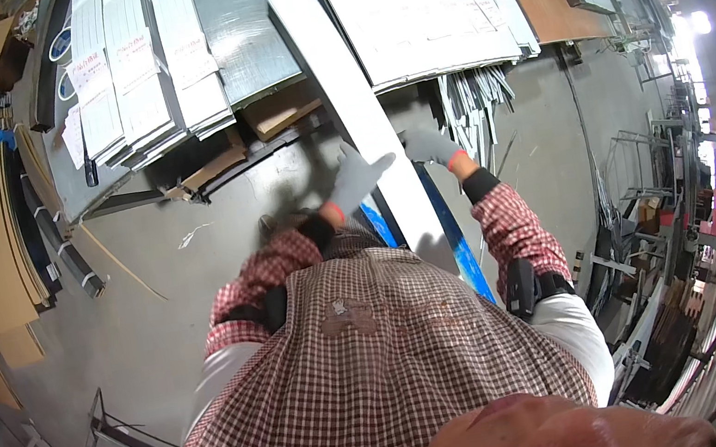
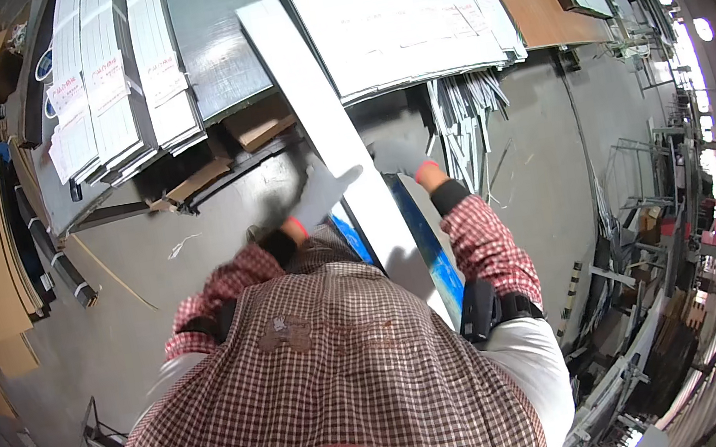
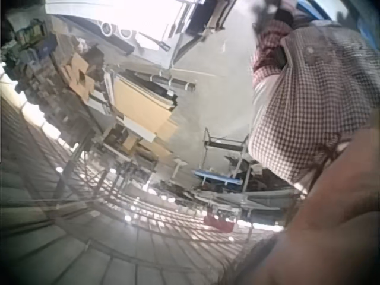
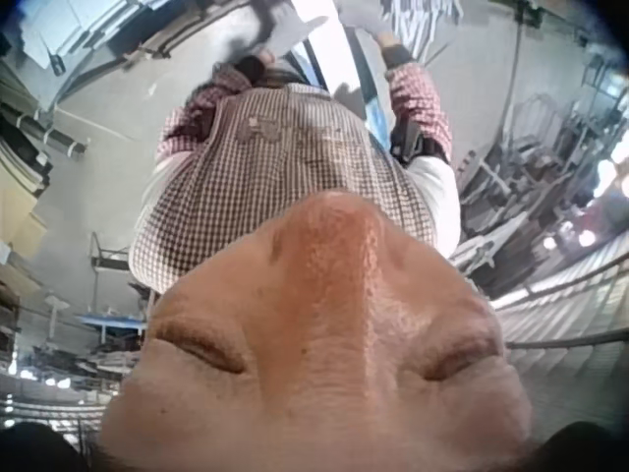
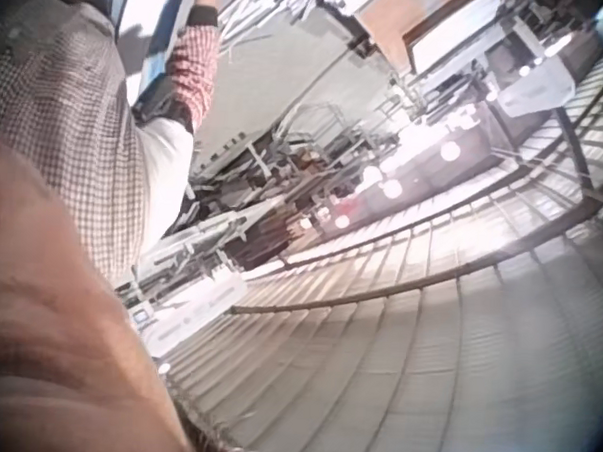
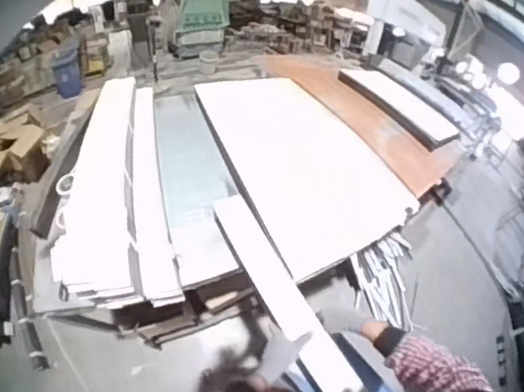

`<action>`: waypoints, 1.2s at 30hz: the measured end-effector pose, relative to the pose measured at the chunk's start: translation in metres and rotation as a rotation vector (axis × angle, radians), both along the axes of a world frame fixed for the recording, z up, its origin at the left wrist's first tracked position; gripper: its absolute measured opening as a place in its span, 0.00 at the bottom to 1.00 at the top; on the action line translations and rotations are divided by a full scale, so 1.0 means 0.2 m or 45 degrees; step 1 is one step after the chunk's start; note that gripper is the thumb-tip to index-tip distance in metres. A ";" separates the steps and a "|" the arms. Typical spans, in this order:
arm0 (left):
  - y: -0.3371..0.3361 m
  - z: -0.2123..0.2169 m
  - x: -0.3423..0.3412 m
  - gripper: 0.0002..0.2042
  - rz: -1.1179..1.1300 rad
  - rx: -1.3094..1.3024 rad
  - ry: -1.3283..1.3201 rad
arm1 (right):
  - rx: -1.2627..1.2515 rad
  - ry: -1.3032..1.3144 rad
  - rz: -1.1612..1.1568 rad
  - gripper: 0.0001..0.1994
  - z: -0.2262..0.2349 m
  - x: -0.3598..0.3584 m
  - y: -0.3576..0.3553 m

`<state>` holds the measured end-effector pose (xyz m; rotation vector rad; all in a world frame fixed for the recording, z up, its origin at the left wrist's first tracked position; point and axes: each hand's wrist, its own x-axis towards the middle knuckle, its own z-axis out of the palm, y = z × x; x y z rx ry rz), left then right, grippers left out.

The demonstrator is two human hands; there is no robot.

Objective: Sorting and arranging long white and grey plastic/metal extrusions on a workbench.

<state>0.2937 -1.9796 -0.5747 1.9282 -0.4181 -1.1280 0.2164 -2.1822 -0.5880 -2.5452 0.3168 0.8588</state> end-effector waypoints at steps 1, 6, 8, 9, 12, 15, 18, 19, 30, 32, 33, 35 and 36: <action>0.01 -0.02 0.06 0.56 -0.008 0.000 0.002 | -0.129 -0.066 0.232 0.07 -0.05 0.02 0.00; 0.30 0.40 0.16 0.47 0.050 -0.483 0.113 | 0.677 -0.458 0.017 0.17 0.73 0.09 0.18; 0.35 0.47 0.07 0.36 -0.086 -0.751 -0.597 | 0.770 -0.308 0.405 0.18 0.89 0.15 0.42; 0.37 0.45 0.00 0.32 -0.089 -0.915 -1.131 | 0.752 -0.184 0.551 0.19 0.90 0.14 0.51; 0.58 0.45 0.00 0.29 0.161 -0.576 0.547 | 0.822 -0.281 0.374 0.15 0.85 0.13 0.35; 0.60 -0.05 0.05 0.27 0.235 -0.480 0.087 | 0.062 -0.172 0.022 0.11 0.38 0.07 -0.05; 0.27 -0.42 0.06 0.04 -0.457 -0.421 -0.793 | 0.690 -0.268 -0.091 0.14 -0.11 0.10 0.05; 0.18 -0.58 0.10 0.05 -1.024 -0.453 -1.093 | 0.678 -0.453 0.019 0.15 -0.24 0.11 0.10; 0.54 -0.67 0.08 0.14 -0.485 -0.424 -0.550 | -0.339 -0.652 -0.366 0.47 0.26 -0.17 0.77; 0.43 -0.44 0.14 0.14 -0.529 -0.742 -0.863 | -0.409 -0.691 -0.411 0.47 0.23 -0.17 0.78; 0.37 -0.30 0.16 0.14 -0.547 -0.908 -1.012 | -0.416 -0.688 -0.433 0.47 0.17 -0.13 0.74; 0.16 -0.01 0.06 0.16 -0.681 -0.569 -0.583 | -0.371 -1.105 -0.315 0.43 0.03 -0.15 0.63; -0.01 0.05 0.06 0.18 -0.894 -0.082 -0.667 | -0.414 -1.006 -0.217 0.35 -0.05 -0.19 0.59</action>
